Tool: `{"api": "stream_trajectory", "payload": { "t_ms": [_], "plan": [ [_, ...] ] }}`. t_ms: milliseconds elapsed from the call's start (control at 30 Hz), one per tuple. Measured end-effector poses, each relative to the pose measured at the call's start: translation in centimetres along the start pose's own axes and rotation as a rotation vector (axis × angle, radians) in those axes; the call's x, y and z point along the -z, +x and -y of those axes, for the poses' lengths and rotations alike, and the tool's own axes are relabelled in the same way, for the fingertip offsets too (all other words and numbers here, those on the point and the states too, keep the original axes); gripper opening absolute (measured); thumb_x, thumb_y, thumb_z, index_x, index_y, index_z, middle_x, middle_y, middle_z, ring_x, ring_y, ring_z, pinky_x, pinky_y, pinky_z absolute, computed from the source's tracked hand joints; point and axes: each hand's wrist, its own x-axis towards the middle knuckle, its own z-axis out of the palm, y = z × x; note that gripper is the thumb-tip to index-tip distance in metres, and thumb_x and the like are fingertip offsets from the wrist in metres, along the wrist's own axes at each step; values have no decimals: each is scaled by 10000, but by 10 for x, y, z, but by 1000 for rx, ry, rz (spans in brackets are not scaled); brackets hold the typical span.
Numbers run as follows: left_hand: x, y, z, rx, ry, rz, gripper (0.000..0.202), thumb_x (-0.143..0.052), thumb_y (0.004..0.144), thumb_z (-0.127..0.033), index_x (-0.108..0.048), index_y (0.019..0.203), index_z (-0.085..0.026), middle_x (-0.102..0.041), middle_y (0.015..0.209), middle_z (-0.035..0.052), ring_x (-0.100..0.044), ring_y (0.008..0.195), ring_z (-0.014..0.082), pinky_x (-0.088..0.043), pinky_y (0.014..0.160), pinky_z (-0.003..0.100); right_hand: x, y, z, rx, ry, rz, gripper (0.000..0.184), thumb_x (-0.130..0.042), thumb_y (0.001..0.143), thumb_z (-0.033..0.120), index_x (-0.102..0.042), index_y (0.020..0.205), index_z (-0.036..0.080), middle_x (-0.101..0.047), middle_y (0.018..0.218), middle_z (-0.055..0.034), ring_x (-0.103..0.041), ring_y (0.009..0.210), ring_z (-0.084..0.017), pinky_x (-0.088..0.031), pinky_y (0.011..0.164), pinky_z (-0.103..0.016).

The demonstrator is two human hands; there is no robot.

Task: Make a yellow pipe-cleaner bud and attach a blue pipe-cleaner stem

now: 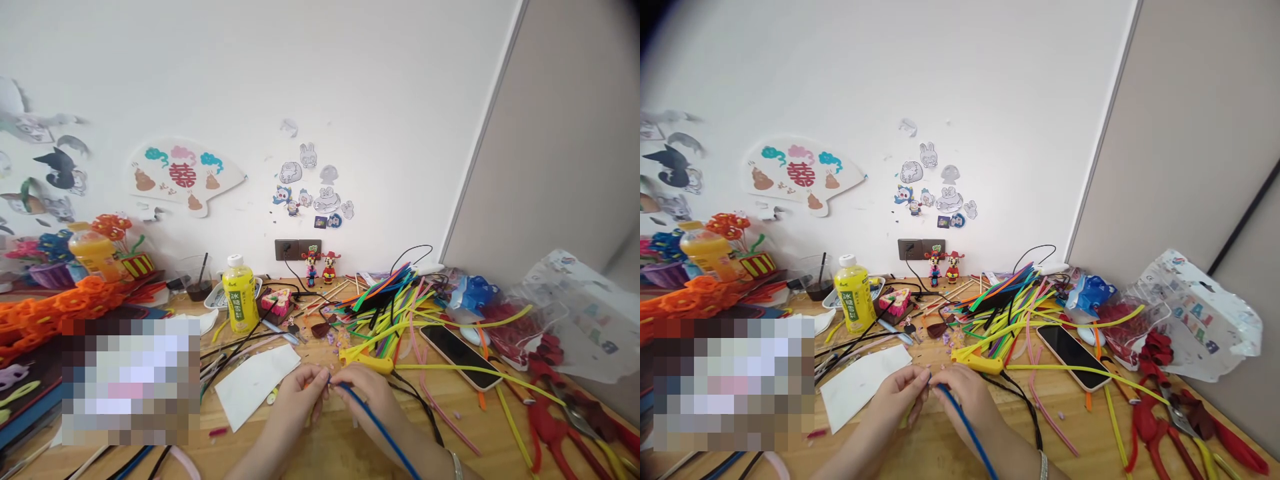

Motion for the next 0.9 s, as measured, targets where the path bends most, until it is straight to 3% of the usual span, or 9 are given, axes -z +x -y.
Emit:
{"api": "stream_trajectory", "payload": {
  "t_ms": [133, 233, 333, 500, 700, 767, 900],
  "plan": [
    [-1, -1, 3, -6, 26, 0, 413, -519, 650, -574, -436, 559, -180, -403, 394, -98, -297, 294, 45, -224, 343, 180, 0, 0, 3, -331, 267, -122, 98, -569, 731, 171, -616, 811, 201, -644, 770, -17, -597, 712, -179, -479, 671, -282],
    [-2, -3, 4, -6, 51, 21, 412, -505, 663, -575, -439, 573, -178, -438, 429, -85, -296, 313, 48, -218, 348, 181, 0, 2, 2, -419, 371, -171, 84, -613, 694, 237, -607, 762, 188, -614, 712, -5, -582, 663, -176, -481, 604, -274],
    [-3, -4, 3, -13, 79, 54, 400, -513, 668, -562, -439, 567, -182, -431, 423, -85, -301, 337, 59, -219, 363, 181, 0, 3, 0, -443, 436, -168, 171, -625, 688, 331, -606, 746, 172, -596, 682, -6, -568, 647, -171, -467, 549, -258],
    [-3, -9, -1, -24, 120, 111, 379, -535, 678, -521, -436, 526, -189, -428, 410, -80, -305, 360, 72, -230, 395, 193, 0, 2, 0, -497, 527, -53, 272, -612, 694, 419, -596, 791, 165, -585, 721, -15, -547, 639, -156, -398, 417, -197],
    [-3, -18, -11, -97, 170, 237, 395, -556, 645, -529, -426, 495, -187, -426, 438, -61, -371, 446, 94, -284, 464, 201, 3, 1, -3, -428, 649, 120, 311, -632, 670, 451, -553, 764, 165, -483, 633, 29, -454, 535, -93, -256, 309, -128],
    [-4, -17, -11, -72, 114, 214, 393, -589, 620, -525, -445, 502, -180, -427, 418, -71, -352, 407, 77, -269, 435, 196, 3, 1, -4, -427, 641, 90, 292, -627, 683, 438, -538, 750, 168, -479, 644, 27, -459, 554, -98, -262, 317, -129],
    [-6, -10, -3, 1, -90, 168, 416, -663, 522, -545, -497, 590, -170, -400, 390, -109, -280, 306, 36, -216, 345, 180, 1, 0, -7, -423, 582, -108, 236, -596, 731, 399, -520, 735, 176, -512, 665, 20, -506, 619, -121, -397, 473, -187]
  ]
}}
